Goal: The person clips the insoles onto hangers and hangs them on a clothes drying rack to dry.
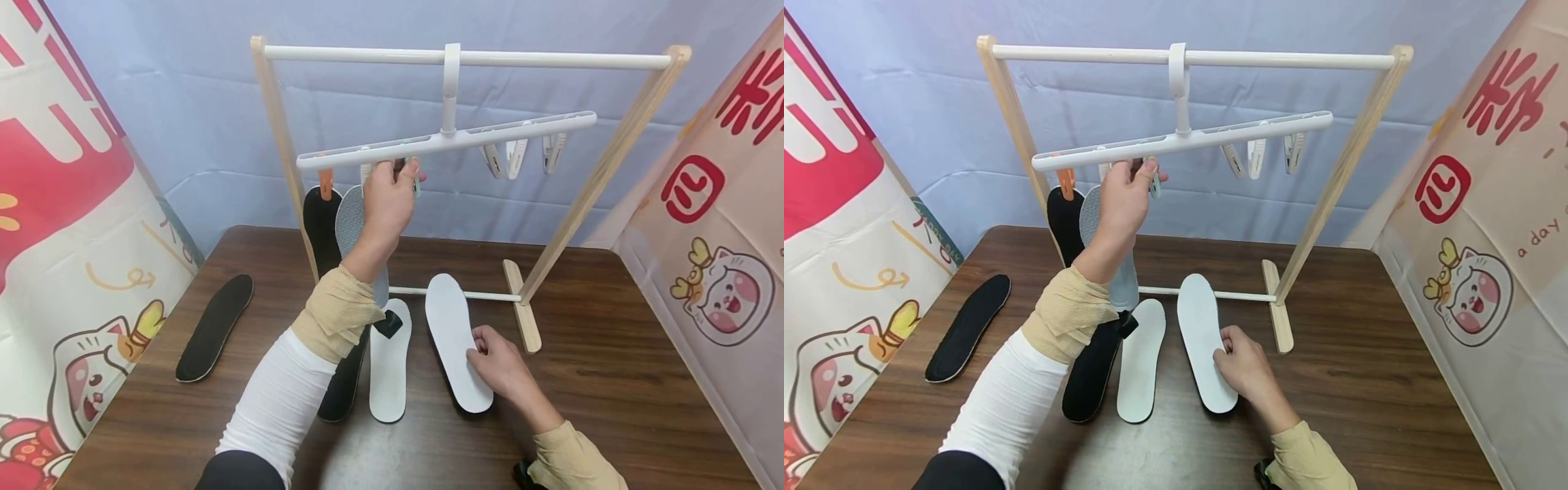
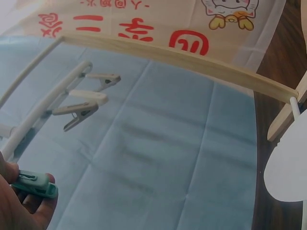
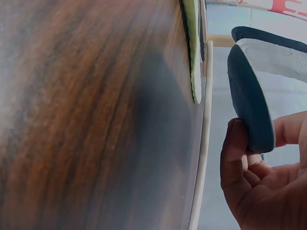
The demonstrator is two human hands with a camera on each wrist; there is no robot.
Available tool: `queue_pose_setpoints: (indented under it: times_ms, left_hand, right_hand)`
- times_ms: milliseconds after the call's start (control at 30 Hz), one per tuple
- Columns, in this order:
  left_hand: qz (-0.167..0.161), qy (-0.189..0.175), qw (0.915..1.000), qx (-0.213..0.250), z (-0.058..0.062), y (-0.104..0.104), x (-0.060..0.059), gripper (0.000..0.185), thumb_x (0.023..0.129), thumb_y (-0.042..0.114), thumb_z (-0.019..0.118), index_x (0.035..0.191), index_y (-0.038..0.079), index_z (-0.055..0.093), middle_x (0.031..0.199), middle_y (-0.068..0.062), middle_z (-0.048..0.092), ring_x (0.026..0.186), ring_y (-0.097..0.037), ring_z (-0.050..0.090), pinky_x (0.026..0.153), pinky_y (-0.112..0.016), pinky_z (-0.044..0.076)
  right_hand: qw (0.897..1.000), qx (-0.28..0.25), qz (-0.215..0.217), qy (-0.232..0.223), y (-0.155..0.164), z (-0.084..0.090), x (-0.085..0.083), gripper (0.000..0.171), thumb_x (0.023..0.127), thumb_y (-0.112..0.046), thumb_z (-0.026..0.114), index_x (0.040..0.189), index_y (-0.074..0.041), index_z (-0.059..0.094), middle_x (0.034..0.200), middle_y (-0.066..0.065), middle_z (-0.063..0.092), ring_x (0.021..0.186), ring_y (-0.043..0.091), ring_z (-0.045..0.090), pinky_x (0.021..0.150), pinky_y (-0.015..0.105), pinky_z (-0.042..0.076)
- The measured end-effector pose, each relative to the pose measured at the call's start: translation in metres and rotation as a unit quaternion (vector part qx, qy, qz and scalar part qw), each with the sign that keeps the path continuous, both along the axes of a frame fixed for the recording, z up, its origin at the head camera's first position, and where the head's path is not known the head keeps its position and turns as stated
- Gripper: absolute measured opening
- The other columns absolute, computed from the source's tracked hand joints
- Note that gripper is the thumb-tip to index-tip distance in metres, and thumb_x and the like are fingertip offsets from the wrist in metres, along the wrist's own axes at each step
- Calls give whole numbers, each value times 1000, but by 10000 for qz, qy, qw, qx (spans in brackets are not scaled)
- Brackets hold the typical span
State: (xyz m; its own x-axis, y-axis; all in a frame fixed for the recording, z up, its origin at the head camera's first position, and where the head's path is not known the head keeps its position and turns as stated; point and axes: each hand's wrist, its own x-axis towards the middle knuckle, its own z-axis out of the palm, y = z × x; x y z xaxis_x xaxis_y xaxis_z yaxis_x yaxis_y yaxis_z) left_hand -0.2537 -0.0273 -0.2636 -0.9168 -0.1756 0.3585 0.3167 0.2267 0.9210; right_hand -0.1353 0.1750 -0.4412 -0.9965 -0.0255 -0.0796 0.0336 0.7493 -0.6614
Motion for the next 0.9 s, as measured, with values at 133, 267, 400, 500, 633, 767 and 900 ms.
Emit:
queue_pose_setpoints:
  times_ms: [133, 267, 400, 500, 633, 767, 900]
  left_hand:
    - [26, 6, 10000, -6, 1, 0, 0, 26, 105, 24, 57, 122, 8, 67, 100, -9, 75, 94, -17, 66, 68, -23, 42]
    - [26, -4, 10000, -23, 1, 0, 0, 27, 105, 25, 57, 122, 7, 66, 101, -10, 75, 96, -19, 67, 68, -23, 42]
    - [17, -36, 10000, -15, 0, 1, -1, 27, 105, 24, 57, 123, 7, 66, 101, -11, 76, 97, -19, 67, 68, -22, 42]
    - [-13, -66, 10000, 49, 1, 1, -1, 27, 104, 24, 57, 122, 6, 67, 102, -11, 76, 100, -19, 69, 69, -22, 43]
    - [-57, -75, 9999, 138, 2, 1, 0, 27, 104, 23, 58, 122, 5, 67, 102, -12, 76, 102, -20, 70, 69, -21, 44]
    - [-57, -59, 9999, 144, 2, 1, 0, 26, 104, 23, 58, 121, 4, 67, 101, -13, 76, 102, -20, 70, 69, -21, 44]
    - [-52, -83, 9999, 121, 2, 1, 0, 26, 104, 23, 58, 121, 5, 67, 101, -12, 76, 101, -20, 70, 70, -22, 44]
  right_hand:
    - [10000, 14, 19, 41, -1, 3, -2, 25, 88, -8, 57, 112, -2, 63, 87, 3, 55, 82, 21, 53, 72, 32, 42]
    - [10000, -29, 27, 77, -3, 7, -3, 26, 89, -8, 57, 113, -2, 63, 88, 3, 55, 84, 21, 53, 73, 33, 42]
    - [9999, -80, 45, 109, -4, 10, -4, 26, 89, -8, 57, 114, -1, 62, 89, 4, 56, 85, 22, 53, 74, 33, 43]
    - [9999, -74, 47, 119, -6, 12, -4, 26, 89, -8, 57, 114, -2, 62, 89, 4, 56, 85, 22, 54, 74, 33, 43]
    - [9999, -62, 64, 139, -6, 14, -5, 27, 89, -8, 57, 114, -2, 62, 89, 4, 57, 84, 21, 54, 74, 33, 43]
    - [9998, -77, 95, 158, -8, 16, -5, 26, 89, -8, 58, 114, -2, 62, 89, 3, 57, 84, 21, 54, 73, 33, 43]
    - [9997, -94, 119, 165, -9, 20, -6, 25, 89, -8, 58, 114, -3, 63, 88, 3, 57, 83, 20, 54, 73, 32, 43]
